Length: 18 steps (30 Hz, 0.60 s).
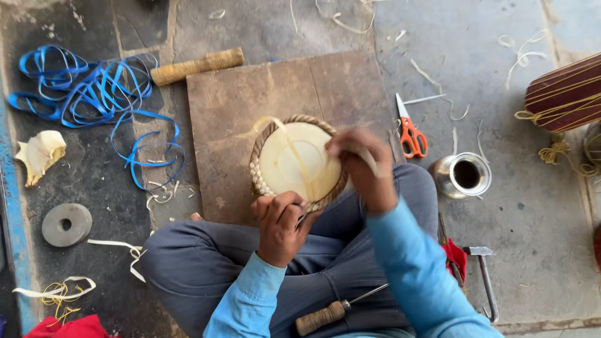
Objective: The person sits cross-legged on the floor and weaves a light-colored strip around the rim of a small drum. They use a metal awl to push the strip through the existing weave and a wooden mallet to tighten the tension. The process involves repetitive threading and hammering motions to secure the rim.
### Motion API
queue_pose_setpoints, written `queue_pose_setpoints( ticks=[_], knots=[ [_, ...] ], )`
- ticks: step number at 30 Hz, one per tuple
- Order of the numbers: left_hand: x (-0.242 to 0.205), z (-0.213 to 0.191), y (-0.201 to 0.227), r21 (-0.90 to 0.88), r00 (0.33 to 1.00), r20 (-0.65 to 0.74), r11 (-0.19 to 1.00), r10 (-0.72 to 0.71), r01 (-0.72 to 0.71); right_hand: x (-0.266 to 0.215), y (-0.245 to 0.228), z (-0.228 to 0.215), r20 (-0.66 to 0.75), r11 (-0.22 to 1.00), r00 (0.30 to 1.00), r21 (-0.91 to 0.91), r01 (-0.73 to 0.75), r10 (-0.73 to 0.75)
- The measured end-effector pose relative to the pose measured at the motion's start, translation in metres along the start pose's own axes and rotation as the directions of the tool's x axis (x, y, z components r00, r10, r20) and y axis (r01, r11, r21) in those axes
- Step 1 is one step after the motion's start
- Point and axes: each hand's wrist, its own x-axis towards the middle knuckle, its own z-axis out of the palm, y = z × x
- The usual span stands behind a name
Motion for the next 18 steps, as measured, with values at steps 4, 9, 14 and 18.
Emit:
queue_pose_setpoints(
  ticks=[4, 9, 14, 18],
  knots=[
    [-0.005, -0.005, -0.004, -0.027, 1.0, 0.022, 1.0, 0.008, -0.007, 0.039, 0.065, -0.029, -0.138, 0.94, 0.93, 0.007, -0.342, 0.339],
    [0.006, -0.015, -0.002, -0.116, 1.0, 0.02, 0.993, -0.018, 0.02, 0.032, 0.071, -0.094, -0.39, 0.945, 0.911, -0.226, -0.235, 0.134],
    [0.026, -0.028, 0.009, 0.134, 0.989, 0.002, 0.98, -0.146, 0.145, -0.115, -0.021, -0.08, 0.565, 0.919, 0.806, -0.388, 0.068, 0.179],
    [0.063, -0.021, 0.004, 0.212, 0.97, 0.073, 0.954, -0.23, 0.211, -0.189, -0.062, 0.006, 0.856, 0.942, 0.482, -0.294, 0.16, 0.185]
  ],
)
